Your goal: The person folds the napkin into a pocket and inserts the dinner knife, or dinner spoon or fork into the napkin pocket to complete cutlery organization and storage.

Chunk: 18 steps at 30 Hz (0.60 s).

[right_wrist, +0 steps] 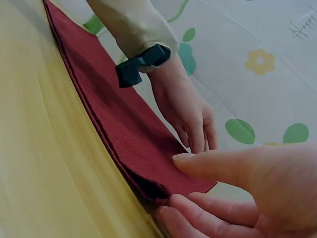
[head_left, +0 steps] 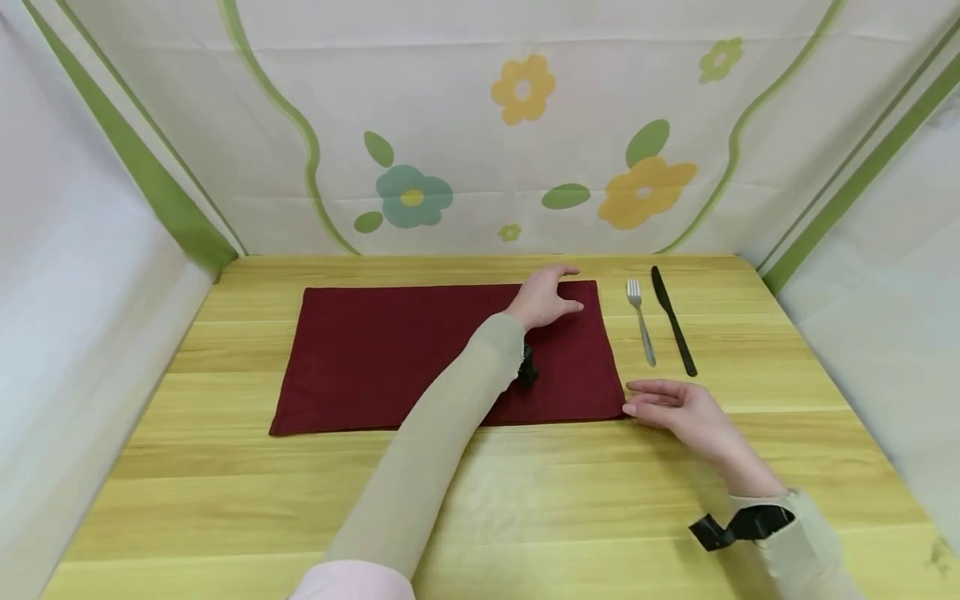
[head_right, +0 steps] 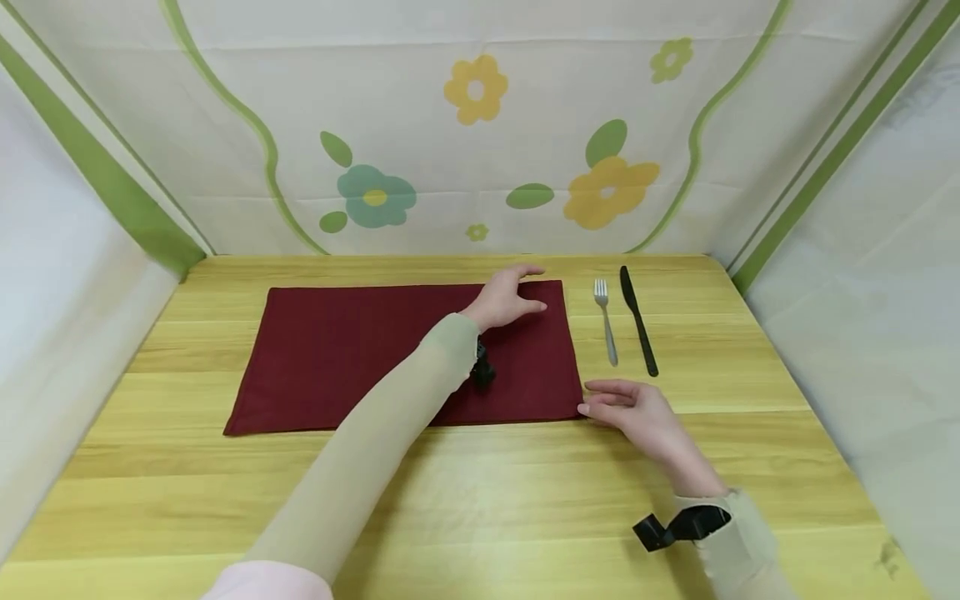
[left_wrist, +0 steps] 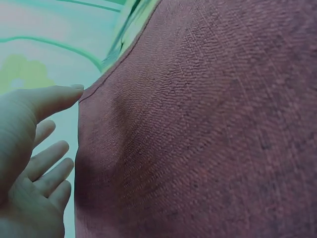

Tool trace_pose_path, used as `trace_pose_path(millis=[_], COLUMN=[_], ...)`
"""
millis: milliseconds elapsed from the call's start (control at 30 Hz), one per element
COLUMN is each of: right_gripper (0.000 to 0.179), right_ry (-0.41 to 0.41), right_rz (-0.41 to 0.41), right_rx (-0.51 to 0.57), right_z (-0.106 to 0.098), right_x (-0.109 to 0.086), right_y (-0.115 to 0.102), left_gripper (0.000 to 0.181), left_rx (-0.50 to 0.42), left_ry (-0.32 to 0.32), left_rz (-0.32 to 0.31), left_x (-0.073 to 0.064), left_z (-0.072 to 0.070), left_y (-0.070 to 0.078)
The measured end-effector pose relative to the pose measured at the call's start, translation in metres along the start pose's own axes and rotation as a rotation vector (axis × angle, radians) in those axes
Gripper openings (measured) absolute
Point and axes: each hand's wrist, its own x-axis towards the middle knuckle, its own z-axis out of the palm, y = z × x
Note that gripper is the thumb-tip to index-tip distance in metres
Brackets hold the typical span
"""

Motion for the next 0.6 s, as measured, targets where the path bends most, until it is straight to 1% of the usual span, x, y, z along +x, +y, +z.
trace_pose_path(millis=[67, 167, 267, 400, 500, 600], right_gripper=[0.06, 0.063, 0.064, 0.062, 0.058, 0.053], right_ry=[-0.007, -0.014, -0.022, -0.032, -0.035, -0.029], right_rz=[0.004, 0.024, 0.043, 0.063, 0.08, 0.093], right_rx=[0.042, 0.12, 0.178, 0.176, 0.165, 0.167], right_z=[0.002, 0.005, 0.006, 0.007, 0.007, 0.008], right_x=[0.001, 0.004, 0.007, 0.009, 0.011, 0.012], right_y=[0.0, 0.001, 0.002, 0.005, 0.007, 0.008], left_gripper=[0.064, 0.06, 0.056, 0.046, 0.037, 0.029], left_rx=[0.051, 0.111, 0.164, 0.205, 0.208, 0.165], left_ry=[-0.025, -0.04, -0.031, -0.006, 0.018, 0.025], left_rz=[0.01, 0.03, 0.044, 0.056, 0.079, 0.096], left_x=[0.003, 0.004, 0.004, 0.002, 0.002, 0.002], left_z=[0.002, 0.003, 0.003, 0.003, 0.002, 0.002], left_y=[0.002, 0.007, 0.011, 0.014, 0.015, 0.015])
